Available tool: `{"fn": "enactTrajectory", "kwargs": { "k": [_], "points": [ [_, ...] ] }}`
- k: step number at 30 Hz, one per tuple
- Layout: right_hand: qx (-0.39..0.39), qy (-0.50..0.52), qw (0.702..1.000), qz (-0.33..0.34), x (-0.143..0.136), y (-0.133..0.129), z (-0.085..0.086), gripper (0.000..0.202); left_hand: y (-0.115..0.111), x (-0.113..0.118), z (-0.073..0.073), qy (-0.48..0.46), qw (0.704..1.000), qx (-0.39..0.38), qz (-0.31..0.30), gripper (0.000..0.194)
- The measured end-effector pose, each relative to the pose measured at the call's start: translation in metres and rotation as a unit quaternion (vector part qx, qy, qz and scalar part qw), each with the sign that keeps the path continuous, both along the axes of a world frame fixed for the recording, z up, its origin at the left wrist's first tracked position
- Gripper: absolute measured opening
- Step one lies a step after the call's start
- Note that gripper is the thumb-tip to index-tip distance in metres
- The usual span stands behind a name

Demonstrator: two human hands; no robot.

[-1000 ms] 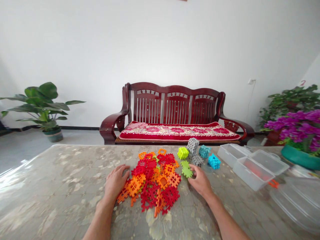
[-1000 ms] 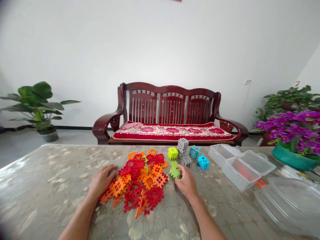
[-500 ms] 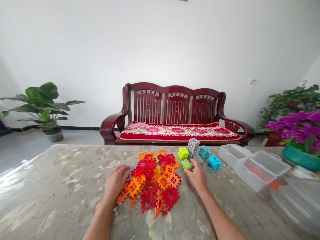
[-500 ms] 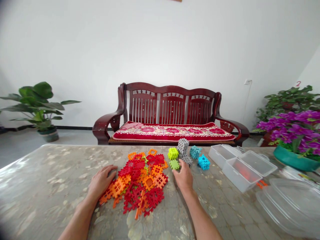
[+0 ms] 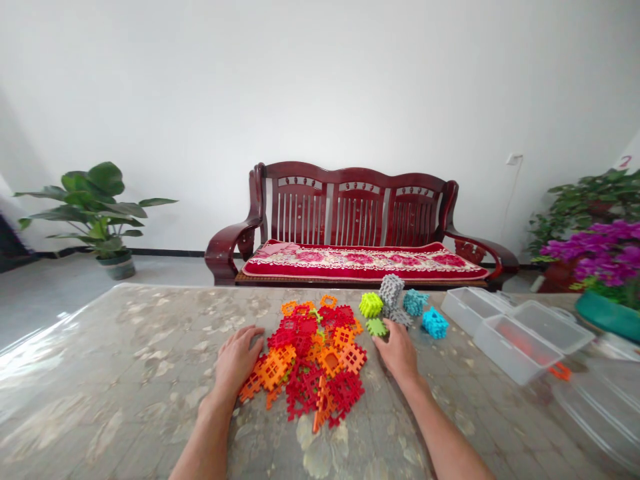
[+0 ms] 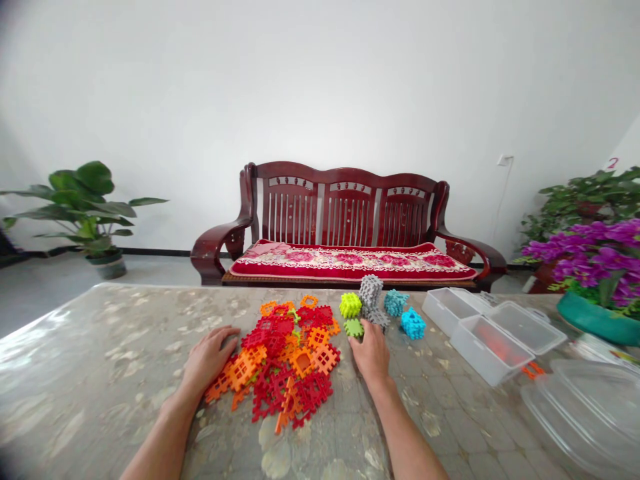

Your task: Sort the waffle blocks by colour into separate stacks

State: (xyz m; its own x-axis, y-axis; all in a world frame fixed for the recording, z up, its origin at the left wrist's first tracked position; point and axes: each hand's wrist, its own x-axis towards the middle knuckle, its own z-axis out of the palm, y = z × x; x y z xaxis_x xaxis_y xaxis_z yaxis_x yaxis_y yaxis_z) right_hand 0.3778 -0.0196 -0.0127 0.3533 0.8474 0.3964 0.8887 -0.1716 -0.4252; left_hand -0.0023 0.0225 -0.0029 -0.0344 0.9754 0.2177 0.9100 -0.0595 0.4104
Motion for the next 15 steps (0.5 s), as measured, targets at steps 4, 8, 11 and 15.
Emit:
{"fn": "enactTrajectory", "kwargs": {
  "k": [4,8,11,15],
  "points": [
    [0.038,0.003,0.999,0.017,0.0,-0.003,-0.002,0.04,-0.001,0.0,0.0,-0.019,1.0,0.012,0.008,0.033],
    [0.095,0.024,0.993,0.061,-0.006,-0.007,-0.001,0.03,0.0,0.001,0.004,-0.076,0.997,0.018,-0.006,0.036],
    [0.129,0.028,0.983,0.132,-0.019,-0.011,0.006,0.025,0.0,0.006,0.011,-0.158,0.984,0.034,-0.072,0.042],
    [0.108,0.013,0.969,0.223,-0.051,-0.021,0.023,0.026,-0.008,0.02,0.021,-0.197,0.963,0.016,-0.181,0.046]
  ]
}}
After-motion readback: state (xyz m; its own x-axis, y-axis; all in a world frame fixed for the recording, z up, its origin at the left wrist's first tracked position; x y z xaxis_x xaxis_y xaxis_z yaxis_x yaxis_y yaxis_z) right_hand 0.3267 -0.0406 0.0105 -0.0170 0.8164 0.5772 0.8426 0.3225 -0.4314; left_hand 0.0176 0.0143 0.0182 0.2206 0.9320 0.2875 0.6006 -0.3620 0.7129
